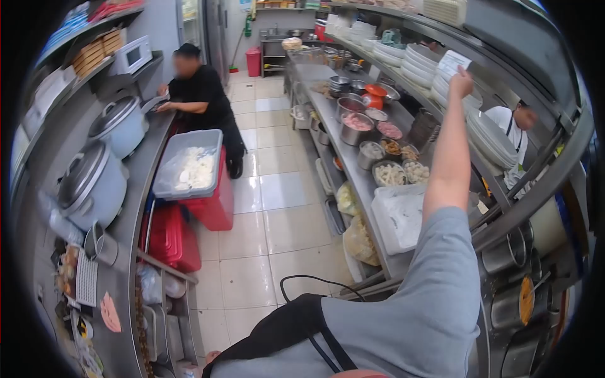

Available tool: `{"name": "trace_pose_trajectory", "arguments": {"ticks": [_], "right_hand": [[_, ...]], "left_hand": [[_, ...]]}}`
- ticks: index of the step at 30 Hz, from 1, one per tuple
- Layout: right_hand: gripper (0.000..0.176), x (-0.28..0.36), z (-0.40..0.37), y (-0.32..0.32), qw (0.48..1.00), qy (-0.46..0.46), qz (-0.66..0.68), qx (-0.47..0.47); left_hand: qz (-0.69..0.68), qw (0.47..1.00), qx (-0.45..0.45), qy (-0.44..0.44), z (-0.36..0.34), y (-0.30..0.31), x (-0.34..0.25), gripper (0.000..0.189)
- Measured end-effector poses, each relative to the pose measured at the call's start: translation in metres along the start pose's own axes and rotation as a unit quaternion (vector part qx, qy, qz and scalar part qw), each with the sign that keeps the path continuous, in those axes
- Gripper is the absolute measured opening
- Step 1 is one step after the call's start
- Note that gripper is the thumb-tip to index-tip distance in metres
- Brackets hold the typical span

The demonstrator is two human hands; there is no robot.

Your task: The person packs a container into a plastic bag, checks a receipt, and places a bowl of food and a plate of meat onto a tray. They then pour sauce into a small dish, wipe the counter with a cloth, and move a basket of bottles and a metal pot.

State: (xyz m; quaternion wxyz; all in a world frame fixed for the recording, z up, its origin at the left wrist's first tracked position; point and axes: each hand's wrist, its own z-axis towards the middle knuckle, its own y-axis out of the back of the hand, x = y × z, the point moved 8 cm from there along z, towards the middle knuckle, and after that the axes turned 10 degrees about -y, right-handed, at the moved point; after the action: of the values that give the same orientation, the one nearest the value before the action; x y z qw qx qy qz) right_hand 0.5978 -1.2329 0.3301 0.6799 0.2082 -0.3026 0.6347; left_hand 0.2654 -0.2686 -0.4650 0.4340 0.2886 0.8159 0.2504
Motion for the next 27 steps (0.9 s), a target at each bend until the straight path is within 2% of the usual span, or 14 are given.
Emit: {"name": "trace_pose_trajectory", "arguments": {"ticks": [4, 6, 10, 15, 17, 18, 19, 20, 21, 22, 23, 24, 25, 27], "right_hand": [[0.039, -0.019, 0.080, 0.018, 0.993, 0.092, -0.039, -0.061], [0.038, -0.030, 0.100, 0.013, 0.987, 0.090, -0.117, -0.056], [0.036, -0.034, 0.120, 0.009, 0.972, 0.068, -0.219, -0.058], [0.038, -0.020, 0.141, 0.007, 0.993, 0.064, -0.090, -0.032], [0.041, -0.037, 0.145, 0.001, 0.998, -0.034, -0.044, 0.007], [0.040, -0.035, 0.143, 0.001, 0.998, 0.031, -0.053, -0.002], [0.037, -0.025, 0.128, 0.008, 0.981, 0.115, -0.117, -0.106], [0.037, -0.019, 0.121, 0.011, 0.982, 0.119, -0.108, -0.101], [0.033, 0.003, 0.089, 0.015, 0.979, 0.171, 0.031, -0.110], [0.031, 0.022, 0.067, 0.014, 0.942, 0.257, -0.072, -0.203], [0.033, 0.039, 0.052, 0.006, 0.901, 0.346, -0.068, -0.254], [0.034, 0.054, 0.021, -0.005, 0.885, 0.357, -0.037, -0.296], [0.037, 0.068, -0.014, -0.021, 0.868, 0.360, -0.011, -0.343], [0.034, 0.134, -0.104, -0.050, 0.928, 0.282, 0.206, -0.128]], "left_hand": [[-0.071, 0.993, -0.070, -0.069, 0.041, 0.013, -0.060, 0.021], [-0.211, 0.971, -0.085, 0.068, 0.049, 0.011, -0.071, 0.015], [-0.155, 0.987, -0.034, 0.013, 0.066, 0.009, -0.097, 0.021], [-0.004, 0.999, 0.048, 0.019, 0.065, -0.004, -0.083, 0.024], [0.031, 0.998, 0.057, 0.022, 0.061, -0.008, -0.072, 0.026], [0.045, 0.997, 0.059, 0.021, 0.056, -0.011, -0.065, 0.026], [0.062, 0.996, 0.059, 0.019, 0.050, -0.016, -0.059, 0.027], [0.081, 0.995, 0.059, 0.017, 0.045, -0.019, -0.052, 0.028], [0.103, 0.993, 0.061, 0.004, 0.042, -0.021, -0.049, 0.028], [0.048, 0.994, 0.052, 0.086, 0.033, -0.031, -0.018, 0.034], [0.118, 0.990, 0.029, -0.069, 0.015, -0.014, -0.049, 0.033], [0.127, 0.984, -0.125, 0.003, -0.001, 0.000, -0.046, 0.030], [0.079, 0.980, -0.162, 0.088, -0.025, 0.021, -0.069, 0.027], [0.032, 0.964, -0.227, 0.134, -0.050, 0.034, -0.060, 0.021]]}}
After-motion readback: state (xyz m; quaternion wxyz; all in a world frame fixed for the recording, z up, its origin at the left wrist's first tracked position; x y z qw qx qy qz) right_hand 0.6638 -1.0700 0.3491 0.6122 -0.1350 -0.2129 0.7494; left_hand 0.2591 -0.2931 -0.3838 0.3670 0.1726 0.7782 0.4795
